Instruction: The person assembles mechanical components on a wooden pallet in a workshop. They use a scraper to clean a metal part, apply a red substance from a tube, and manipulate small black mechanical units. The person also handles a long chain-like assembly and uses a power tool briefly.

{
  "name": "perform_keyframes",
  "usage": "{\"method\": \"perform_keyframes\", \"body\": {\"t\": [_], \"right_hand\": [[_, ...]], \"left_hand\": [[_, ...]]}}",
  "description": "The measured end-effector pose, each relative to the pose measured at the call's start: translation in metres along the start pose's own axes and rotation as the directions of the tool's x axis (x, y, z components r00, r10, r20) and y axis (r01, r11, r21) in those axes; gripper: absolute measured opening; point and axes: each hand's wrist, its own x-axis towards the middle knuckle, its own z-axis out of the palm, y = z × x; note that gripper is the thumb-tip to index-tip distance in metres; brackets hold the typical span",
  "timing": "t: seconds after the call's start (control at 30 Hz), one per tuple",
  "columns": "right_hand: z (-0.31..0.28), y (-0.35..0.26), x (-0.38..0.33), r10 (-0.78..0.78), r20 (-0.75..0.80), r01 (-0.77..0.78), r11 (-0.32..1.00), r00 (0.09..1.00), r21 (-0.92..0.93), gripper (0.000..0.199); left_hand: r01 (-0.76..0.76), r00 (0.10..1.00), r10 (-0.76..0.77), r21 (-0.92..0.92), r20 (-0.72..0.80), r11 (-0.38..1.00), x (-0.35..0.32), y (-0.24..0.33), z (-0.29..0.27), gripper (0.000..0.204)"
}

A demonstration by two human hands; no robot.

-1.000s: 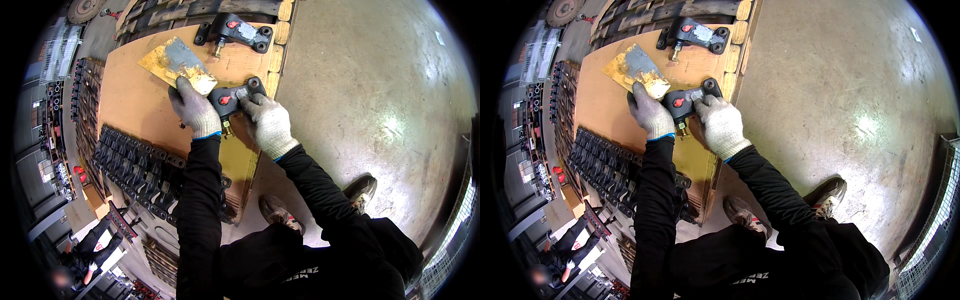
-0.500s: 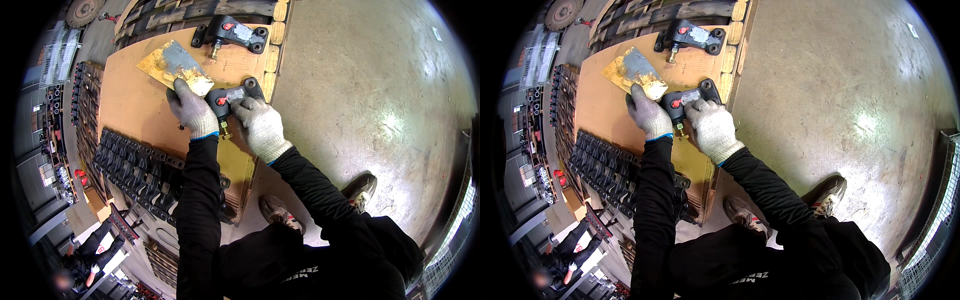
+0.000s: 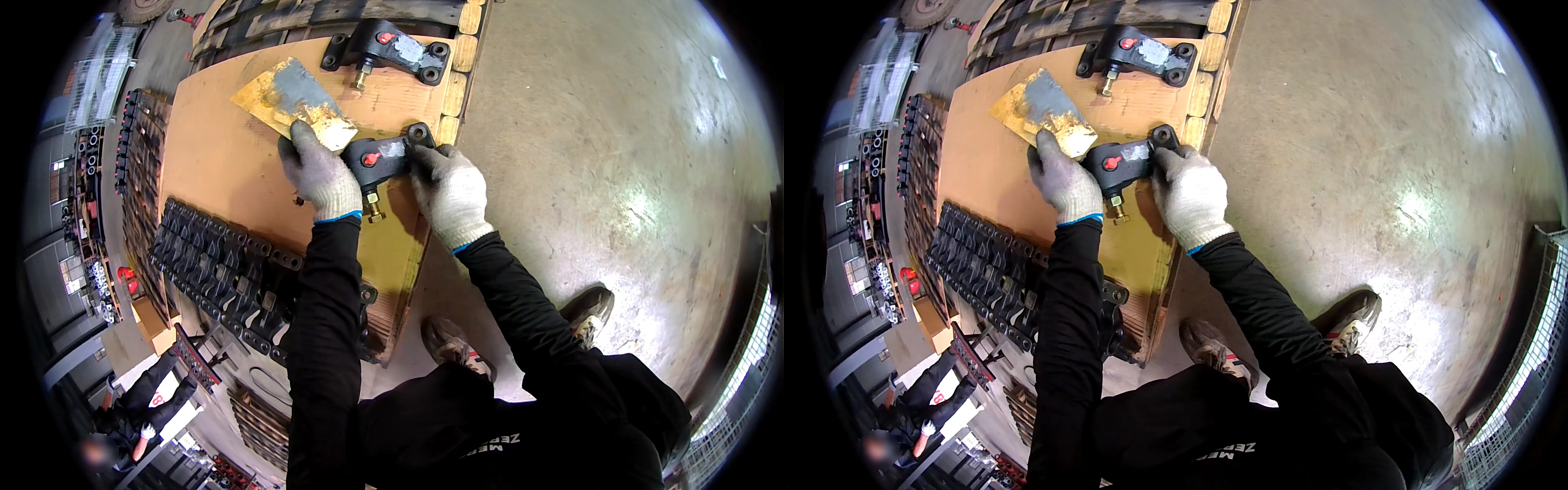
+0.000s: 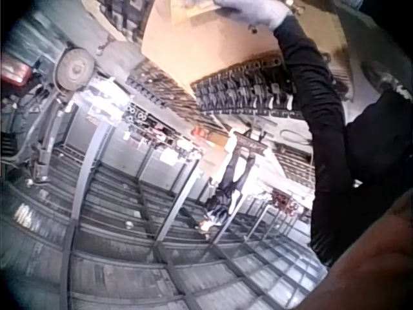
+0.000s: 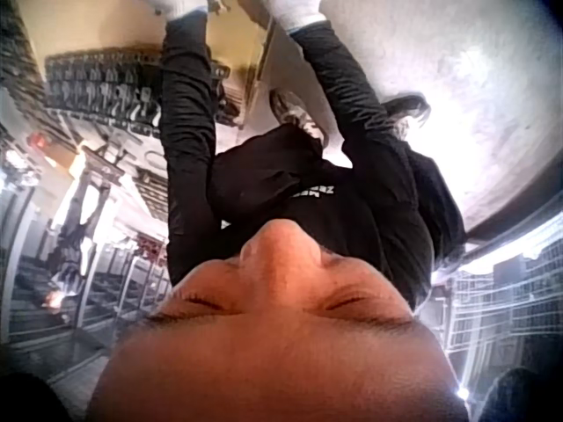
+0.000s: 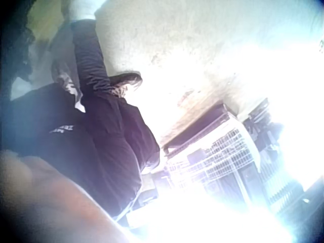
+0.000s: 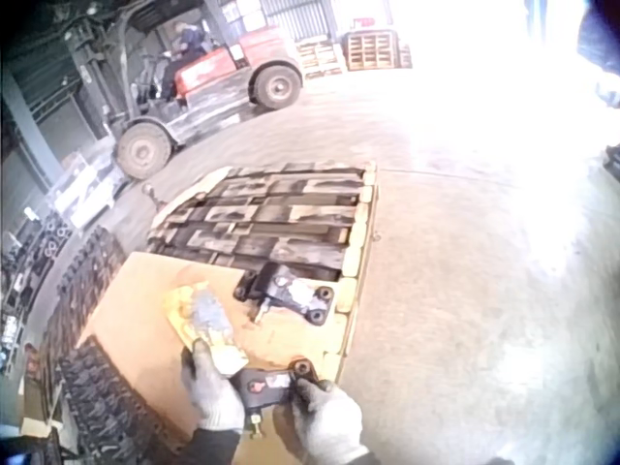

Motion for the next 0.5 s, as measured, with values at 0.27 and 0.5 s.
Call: {"method": "perform_keyframes", "body": {"t": [0.27, 0.5], "right_hand": [[0.005, 0.0, -0.001, -0.079, 0.033, 0.081, 0.995, 0.996, -0.052, 0.025], [-0.002, -0.01, 0.0, -0.166, 0.14, 0.188, 0.968, 0.976, -0.168, 0.034]], "left_hand": [[-0.013, 0.999, 0.012, 0.018, 0.039, 1.0, -0.003, 0.004, 0.002, 0.037], [-0.002, 0.999, 0.001, 0.031, 0.038, 1.0, -0.001, 0.003, 0.0, 0.035]]}}
